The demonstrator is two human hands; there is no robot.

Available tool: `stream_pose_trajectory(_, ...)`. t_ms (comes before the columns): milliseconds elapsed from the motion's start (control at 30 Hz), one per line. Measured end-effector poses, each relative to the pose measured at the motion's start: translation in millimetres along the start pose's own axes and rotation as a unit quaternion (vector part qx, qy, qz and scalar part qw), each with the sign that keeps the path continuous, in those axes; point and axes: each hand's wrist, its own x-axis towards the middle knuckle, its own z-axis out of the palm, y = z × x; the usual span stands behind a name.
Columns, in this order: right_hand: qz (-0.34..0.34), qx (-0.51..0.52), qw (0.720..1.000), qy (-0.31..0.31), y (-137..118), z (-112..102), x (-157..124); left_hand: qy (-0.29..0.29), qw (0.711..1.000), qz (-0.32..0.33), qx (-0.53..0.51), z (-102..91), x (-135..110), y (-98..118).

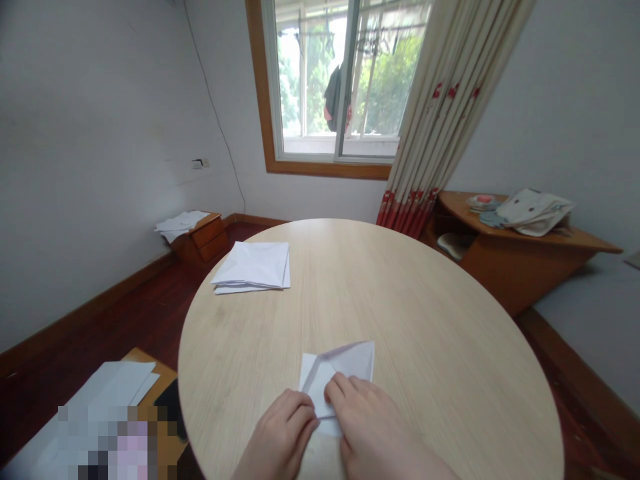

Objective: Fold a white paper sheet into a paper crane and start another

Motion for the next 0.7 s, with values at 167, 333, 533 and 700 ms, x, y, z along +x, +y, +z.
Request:
stream_pose_trajectory(167, -0.012, -0.093, 0.995, -0.021, 8.4, 14.1, 2.7, -0.01, 1.0, -0.027, -0.003, -3.6, 3.1, -1.3)
stream_pose_trajectory(333, -0.066, -0.156, 0.985, 0.033, 14.9, 27.9, 7.5, -0.032, 0.997, -0.064, -0.011, -4.7, 3.4, 1.4)
stream_pose_trajectory(533, -0.102, -0.189, 0.973, 0.085, 15.3, 29.3, 10.0, -0.075, 0.995, -0.061, 0.009, -11.4, 9.3, 3.8)
stream_pose_trajectory(700, -0.104, -0.174, 0.977, 0.058, 17.3, 25.0, 14.5, -0.072, 0.993, -0.092, -0.025, -16.0, 13.7, 1.2)
